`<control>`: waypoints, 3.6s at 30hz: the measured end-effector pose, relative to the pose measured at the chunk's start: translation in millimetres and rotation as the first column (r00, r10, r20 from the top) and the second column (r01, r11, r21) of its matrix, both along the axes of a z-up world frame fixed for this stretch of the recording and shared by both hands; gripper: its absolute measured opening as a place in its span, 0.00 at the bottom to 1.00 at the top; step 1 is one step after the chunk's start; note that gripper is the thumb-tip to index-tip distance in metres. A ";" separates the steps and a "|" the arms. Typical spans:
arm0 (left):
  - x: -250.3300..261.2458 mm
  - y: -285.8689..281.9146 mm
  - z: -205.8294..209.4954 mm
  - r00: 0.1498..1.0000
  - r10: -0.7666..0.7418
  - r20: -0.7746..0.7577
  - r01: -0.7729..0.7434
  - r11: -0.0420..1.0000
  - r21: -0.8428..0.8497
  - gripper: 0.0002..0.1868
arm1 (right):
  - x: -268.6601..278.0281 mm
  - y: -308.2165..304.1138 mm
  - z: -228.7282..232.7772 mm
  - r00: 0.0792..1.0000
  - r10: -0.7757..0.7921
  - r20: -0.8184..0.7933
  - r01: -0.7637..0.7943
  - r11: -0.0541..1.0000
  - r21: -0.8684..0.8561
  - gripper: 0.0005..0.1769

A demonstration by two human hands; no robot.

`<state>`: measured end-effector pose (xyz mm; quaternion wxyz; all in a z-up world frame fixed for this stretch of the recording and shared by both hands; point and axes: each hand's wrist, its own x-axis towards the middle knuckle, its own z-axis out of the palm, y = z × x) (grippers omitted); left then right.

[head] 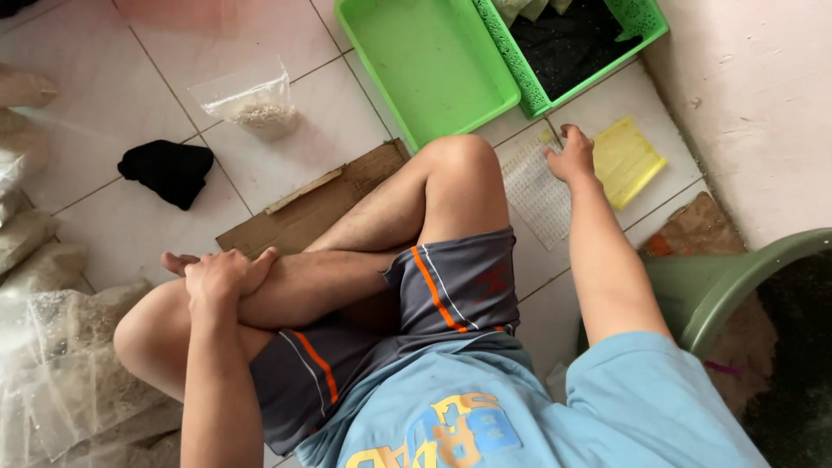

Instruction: The person seals small plastic bags containing grain by applying a small sticker to the opening of each bag.

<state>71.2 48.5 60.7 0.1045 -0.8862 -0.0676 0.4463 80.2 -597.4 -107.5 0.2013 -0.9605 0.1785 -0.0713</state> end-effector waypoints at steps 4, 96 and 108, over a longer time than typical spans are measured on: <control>-1.5 9.2 -19.6 0.999 -0.003 0.042 0.003 1.000 0.008 0.50 | 16.1 -7.3 -13.0 0.993 -0.025 -0.119 0.021 0.999 -0.029 0.30; -49.7 -91.7 41.8 0.871 0.461 0.168 0.199 -0.017 -0.980 0.06 | -62.9 334.4 237.2 0.569 0.723 0.392 -0.808 0.581 0.100 0.11; -54.1 -92.9 45.9 0.870 0.415 0.268 0.318 -0.054 -0.947 0.06 | -66.5 327.2 237.6 0.599 0.727 0.336 -0.800 0.535 0.271 0.11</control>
